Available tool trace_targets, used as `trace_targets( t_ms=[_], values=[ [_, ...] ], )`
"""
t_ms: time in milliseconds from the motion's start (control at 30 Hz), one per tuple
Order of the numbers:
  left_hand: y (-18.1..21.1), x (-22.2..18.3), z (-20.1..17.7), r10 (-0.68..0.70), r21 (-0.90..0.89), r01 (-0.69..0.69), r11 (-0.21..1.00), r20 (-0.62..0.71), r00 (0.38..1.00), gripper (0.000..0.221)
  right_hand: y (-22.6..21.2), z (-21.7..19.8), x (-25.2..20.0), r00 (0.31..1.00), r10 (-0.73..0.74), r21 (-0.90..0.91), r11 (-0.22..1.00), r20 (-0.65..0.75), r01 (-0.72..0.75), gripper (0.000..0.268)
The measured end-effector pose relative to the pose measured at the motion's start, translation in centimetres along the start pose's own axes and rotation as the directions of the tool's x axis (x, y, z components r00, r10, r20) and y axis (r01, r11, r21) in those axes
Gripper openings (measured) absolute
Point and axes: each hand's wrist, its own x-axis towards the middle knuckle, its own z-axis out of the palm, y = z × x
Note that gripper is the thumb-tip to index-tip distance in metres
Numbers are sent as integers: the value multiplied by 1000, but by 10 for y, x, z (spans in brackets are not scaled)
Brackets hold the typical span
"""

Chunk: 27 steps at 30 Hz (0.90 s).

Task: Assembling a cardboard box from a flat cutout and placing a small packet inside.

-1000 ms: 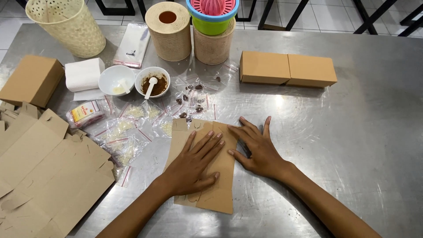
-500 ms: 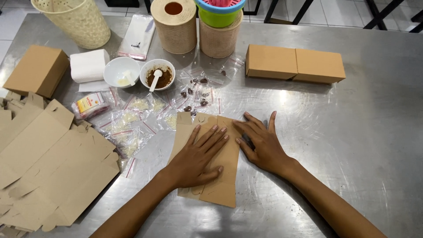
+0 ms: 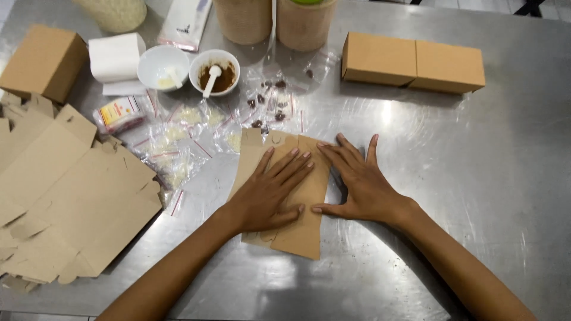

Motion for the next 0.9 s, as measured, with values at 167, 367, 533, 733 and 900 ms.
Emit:
trace_targets(
  t_ms=[167, 367, 533, 733, 900],
  values=[
    [0, -1, 3, -2, -8, 2, 1000, -7, 1000, 79, -7, 2, -4, 1000, -24, -4, 1000, 1, 24, 134],
    [1, -2, 3, -2, -15, 2, 1000, -26, 1000, 79, -10, 4, -6, 999, -51, -15, 999, 18, 51, 149],
    [-2, -1, 1, -6, -5, 6, 1000, -33, 999, 80, -5, 2, -4, 997, -69, -22, 997, 34, 69, 141],
    [-41, -6, 2, -65, 46, 91, 995, -402, 913, 70, 7, 4, -1, 999, -11, 32, 999, -38, 12, 108],
    [-59, -29, -30, -446, -55, 482, 875, -482, 755, 40, 21, 19, -2, 991, 44, 27, 999, -126, -41, 80]
  ],
)
